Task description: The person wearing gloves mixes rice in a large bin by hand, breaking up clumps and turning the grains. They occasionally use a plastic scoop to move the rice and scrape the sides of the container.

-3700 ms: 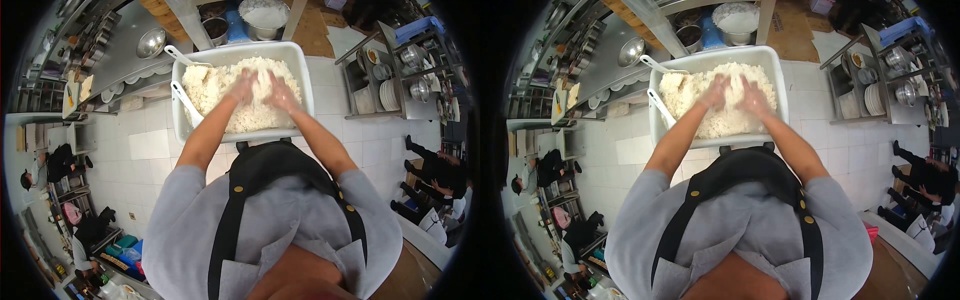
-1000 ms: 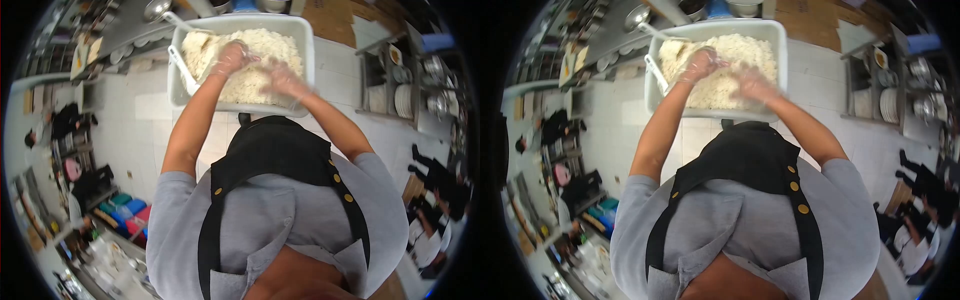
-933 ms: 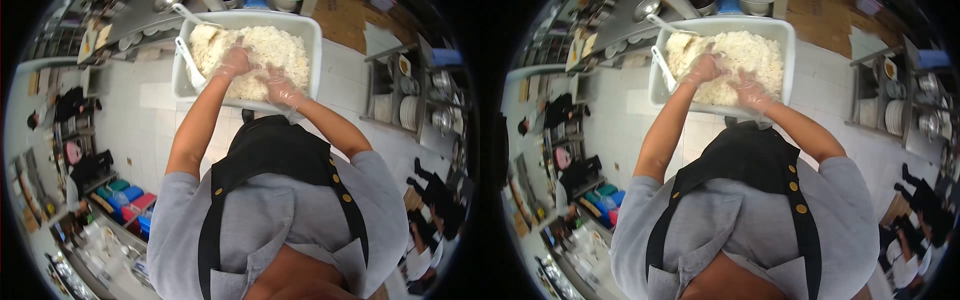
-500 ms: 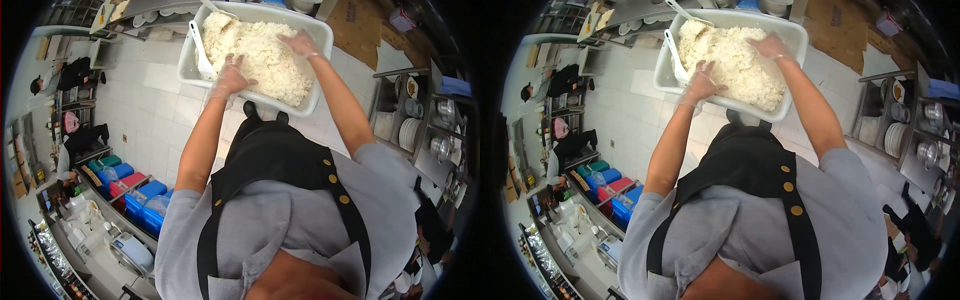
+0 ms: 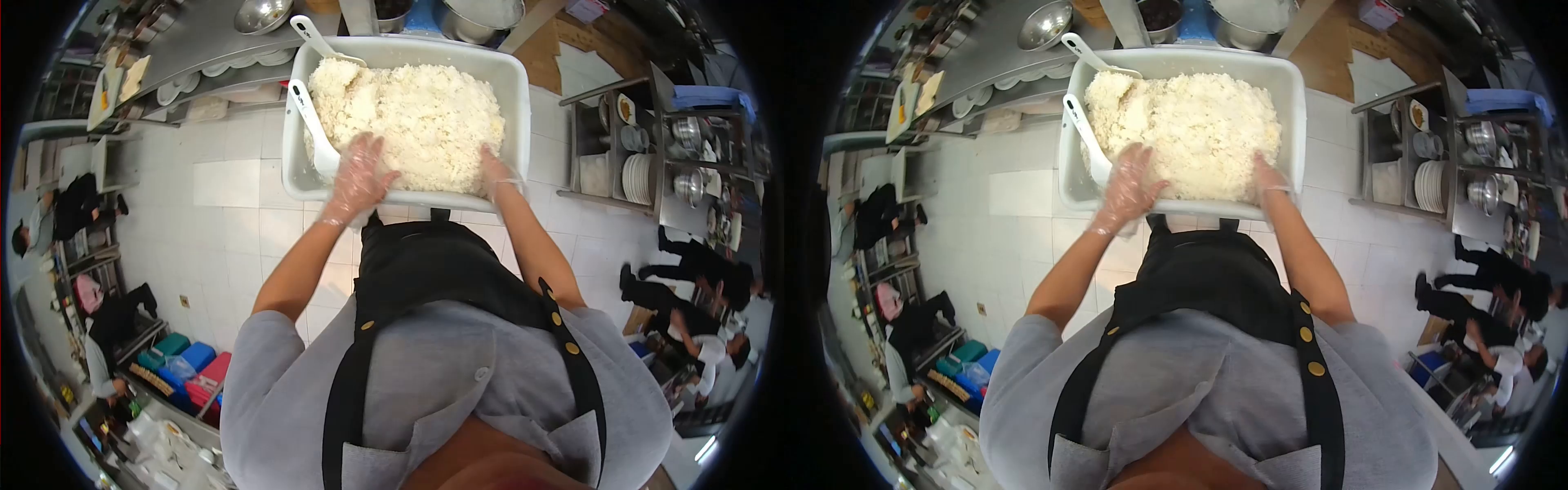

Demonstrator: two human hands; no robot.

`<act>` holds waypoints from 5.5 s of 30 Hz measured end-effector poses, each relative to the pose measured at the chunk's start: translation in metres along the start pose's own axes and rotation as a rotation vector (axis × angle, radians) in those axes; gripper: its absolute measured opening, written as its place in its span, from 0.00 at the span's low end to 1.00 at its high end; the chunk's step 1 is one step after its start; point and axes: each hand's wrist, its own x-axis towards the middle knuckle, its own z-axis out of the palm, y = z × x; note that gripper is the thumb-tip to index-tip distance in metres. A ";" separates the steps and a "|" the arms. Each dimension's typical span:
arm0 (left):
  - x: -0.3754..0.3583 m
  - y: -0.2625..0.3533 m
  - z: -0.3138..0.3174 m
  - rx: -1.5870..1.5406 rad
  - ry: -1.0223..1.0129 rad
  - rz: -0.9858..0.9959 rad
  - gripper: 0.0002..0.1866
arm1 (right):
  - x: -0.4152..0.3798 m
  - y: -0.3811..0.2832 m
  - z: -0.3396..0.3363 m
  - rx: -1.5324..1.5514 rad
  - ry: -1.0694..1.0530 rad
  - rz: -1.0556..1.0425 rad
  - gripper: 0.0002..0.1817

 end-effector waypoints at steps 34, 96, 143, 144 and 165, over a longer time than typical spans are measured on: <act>0.092 0.000 -0.005 -1.351 -0.249 -0.495 0.63 | -0.063 -0.161 0.080 -0.326 -0.201 -0.551 0.41; 0.096 0.028 -0.019 0.050 -0.239 -0.149 0.41 | -0.069 -0.096 0.084 -1.086 0.264 -0.674 0.52; 0.012 0.030 -0.014 0.061 0.062 -0.313 0.46 | 0.076 -0.154 0.014 -0.152 -0.320 -0.113 0.35; 0.008 0.024 -0.012 0.078 0.038 -0.351 0.47 | 0.068 -0.156 0.014 -0.142 -0.340 -0.047 0.35; 0.065 0.047 0.015 -0.156 -0.229 -0.387 0.60 | 0.035 -0.088 0.010 0.252 -0.654 -0.042 0.28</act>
